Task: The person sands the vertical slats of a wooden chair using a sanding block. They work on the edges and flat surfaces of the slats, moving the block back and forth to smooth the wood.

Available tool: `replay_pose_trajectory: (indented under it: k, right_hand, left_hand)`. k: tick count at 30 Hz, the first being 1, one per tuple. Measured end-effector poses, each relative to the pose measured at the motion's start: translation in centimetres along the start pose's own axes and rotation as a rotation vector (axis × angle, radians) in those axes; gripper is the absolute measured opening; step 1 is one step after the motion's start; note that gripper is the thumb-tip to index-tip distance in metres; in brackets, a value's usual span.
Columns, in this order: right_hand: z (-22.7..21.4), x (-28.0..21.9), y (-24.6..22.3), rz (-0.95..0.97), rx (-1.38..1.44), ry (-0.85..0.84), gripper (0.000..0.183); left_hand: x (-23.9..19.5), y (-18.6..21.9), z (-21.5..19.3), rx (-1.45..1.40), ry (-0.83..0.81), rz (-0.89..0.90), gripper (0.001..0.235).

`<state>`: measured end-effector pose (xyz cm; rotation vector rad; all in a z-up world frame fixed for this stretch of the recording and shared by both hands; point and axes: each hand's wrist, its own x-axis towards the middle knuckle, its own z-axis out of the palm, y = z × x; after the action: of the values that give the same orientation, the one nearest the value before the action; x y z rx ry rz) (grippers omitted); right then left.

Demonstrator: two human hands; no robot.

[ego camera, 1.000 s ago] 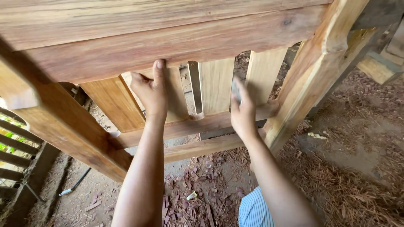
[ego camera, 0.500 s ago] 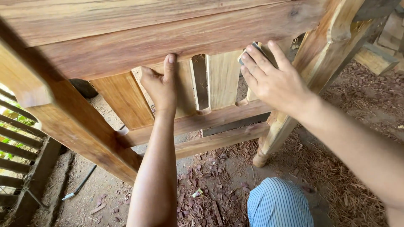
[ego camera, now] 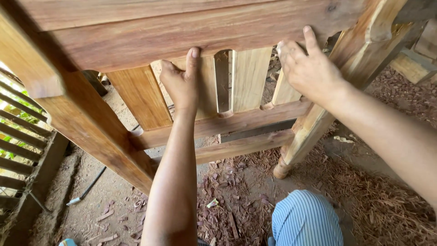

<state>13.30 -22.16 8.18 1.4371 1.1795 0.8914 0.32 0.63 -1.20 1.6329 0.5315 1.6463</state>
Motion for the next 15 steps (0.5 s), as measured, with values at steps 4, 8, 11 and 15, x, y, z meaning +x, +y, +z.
replay_pose_trajectory:
  k: [4, 8, 11, 15]
  right_hand:
    - [-1.4, 0.0, -3.7, 0.023, -0.077, -0.025, 0.057]
    - [0.2, 0.7, -8.4, -0.124, 0.075, -0.062, 0.041]
    - [0.8, 2.0, -6.5, -0.025, 0.098, -0.035, 0.040]
    - [0.0, 2.7, -2.3, 0.143, -0.019, -0.027, 0.037]
  left_hand:
    - [0.2, -0.8, 0.0, 0.083, 0.016, -0.030, 0.055]
    - [0.3, -0.9, 0.1, 0.020, -0.002, -0.016, 0.049]
    - [-0.1, -0.8, -0.3, 0.016, -0.008, 0.003, 0.050]
    - [0.4, 0.4, 0.0, -0.081, -0.043, -0.024, 0.042]
